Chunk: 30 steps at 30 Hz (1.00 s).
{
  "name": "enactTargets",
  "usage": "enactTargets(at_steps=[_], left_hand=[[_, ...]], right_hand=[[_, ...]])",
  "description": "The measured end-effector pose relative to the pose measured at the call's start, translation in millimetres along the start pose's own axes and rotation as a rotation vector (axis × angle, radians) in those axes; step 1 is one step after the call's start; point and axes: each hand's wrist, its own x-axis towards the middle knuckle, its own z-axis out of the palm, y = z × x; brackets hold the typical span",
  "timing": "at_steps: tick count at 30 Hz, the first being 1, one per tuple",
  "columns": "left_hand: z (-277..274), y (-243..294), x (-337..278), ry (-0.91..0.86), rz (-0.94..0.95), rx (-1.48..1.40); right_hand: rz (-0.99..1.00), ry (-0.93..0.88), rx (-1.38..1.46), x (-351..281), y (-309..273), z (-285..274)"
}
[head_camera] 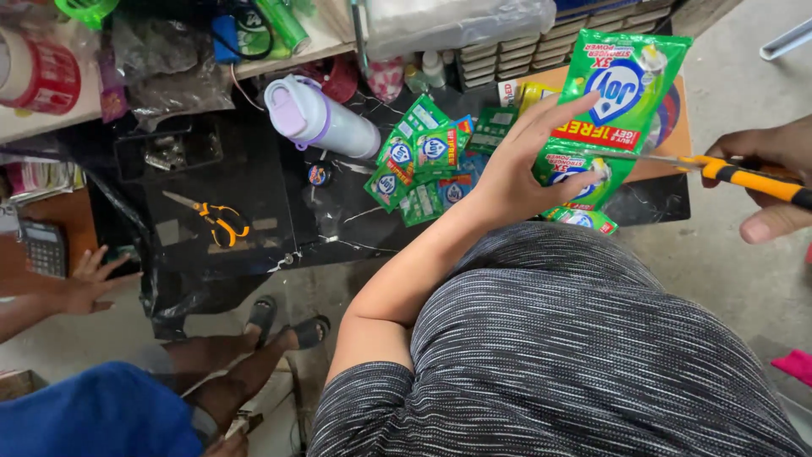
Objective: Cutting apart individual sachets of dishwashing liquid from a strip using scissors
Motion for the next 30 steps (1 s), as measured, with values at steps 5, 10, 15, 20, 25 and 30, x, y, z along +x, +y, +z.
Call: enactTargets(at_steps=[5, 10, 15, 20, 25, 30], left_hand=[[1.3, 0.4, 1.6, -0.004, -0.003, -0.031], [2.8, -0.7, -0.7, 0.003, 0.013, -0.025], [5.4, -6.0, -2.3, -0.002, 0.02, 0.017], [4.3, -6.6, -2.8, 0.007, 0.04, -0.001], [5.8, -11.3, -3.2, 0.004, 0.028, -0.007], [3.4, -2.2, 1.0, -0.008, 0.035, -0.085]], right_hand=[[0.111, -0.042, -0.216, 1.0, -7.6, -2.4], [0.046, -0.01, -0.126, 4.8, 5.5, 7.4], [0.016, 0.016, -0.073, 11.0, 10.6, 10.9], [0.083, 0.064, -0.137, 24.0, 25.4, 18.7], [0.085, 0.078, -0.164, 19.9, 8.0, 15.4], [0.126, -0.044, -0.332, 17.5, -18.2, 11.5]])
